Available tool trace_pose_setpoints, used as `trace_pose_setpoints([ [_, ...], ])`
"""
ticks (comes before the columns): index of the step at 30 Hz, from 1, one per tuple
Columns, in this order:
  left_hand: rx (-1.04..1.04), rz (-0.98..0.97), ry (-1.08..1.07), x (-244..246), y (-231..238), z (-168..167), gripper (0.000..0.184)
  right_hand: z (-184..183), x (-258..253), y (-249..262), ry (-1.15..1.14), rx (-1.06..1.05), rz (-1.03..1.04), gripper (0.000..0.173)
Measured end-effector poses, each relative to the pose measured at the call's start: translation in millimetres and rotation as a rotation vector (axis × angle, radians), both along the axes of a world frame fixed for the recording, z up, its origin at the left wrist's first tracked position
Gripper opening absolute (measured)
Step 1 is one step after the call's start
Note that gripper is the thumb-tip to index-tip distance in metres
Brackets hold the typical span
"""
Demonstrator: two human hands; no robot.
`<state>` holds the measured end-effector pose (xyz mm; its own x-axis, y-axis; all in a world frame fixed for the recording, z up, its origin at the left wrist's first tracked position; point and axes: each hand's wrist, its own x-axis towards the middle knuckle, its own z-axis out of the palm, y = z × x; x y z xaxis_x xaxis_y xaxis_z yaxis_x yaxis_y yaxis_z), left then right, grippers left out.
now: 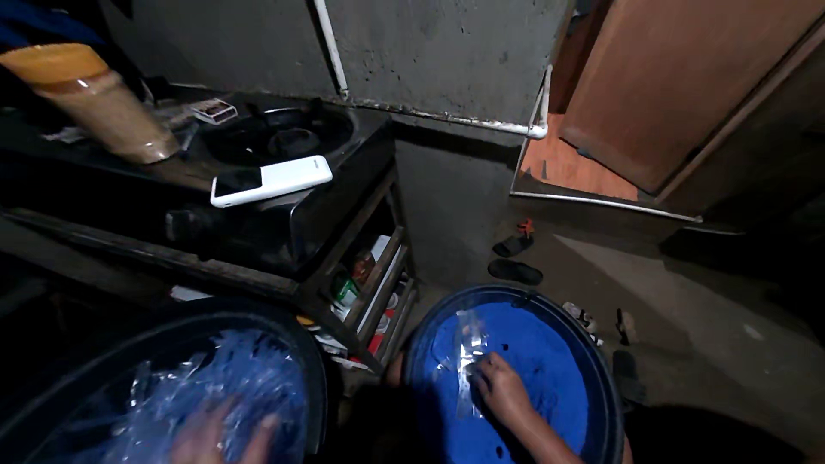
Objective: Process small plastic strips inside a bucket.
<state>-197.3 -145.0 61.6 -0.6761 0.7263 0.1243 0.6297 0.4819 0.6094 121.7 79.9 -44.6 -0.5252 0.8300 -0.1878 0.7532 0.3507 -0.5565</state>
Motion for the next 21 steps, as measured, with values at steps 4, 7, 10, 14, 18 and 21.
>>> trace_pose_setpoints([
  [4, 0.250, -0.418, -0.170, 63.2, 74.2, -33.6, 0.042, -13.5, -43.3, 8.0, -0.135, 0.020, 0.176, 0.039],
  [7, 0.149, -0.592, -0.469, 105.8, 107.8, -55.9, 0.030, -19.5, -53.6, 12.9, -0.177, 0.021, 0.152, 0.034],
  [10, 0.036, -0.366, -0.887, 129.3, 122.3, -54.0, 0.032, 1.2, -38.0, 12.7, 0.067, -0.153, 0.001, 0.034],
  [14, -0.073, -0.250, -1.179, 155.7, 131.9, -33.9, 0.045, 17.8, 3.9, -2.3, 0.398, -0.395, -0.112, 0.028],
  [18, 0.025, -0.525, -1.030, 178.6, 165.8, -133.4, 0.035, 12.9, 36.8, -26.3, 0.475, -0.473, -0.154, 0.025],
  [21, -0.072, -0.569, -0.788, 191.0, 176.9, -102.2, 0.025, 9.9, 51.9, -40.3, 0.617, -0.515, -0.317, 0.023],
])
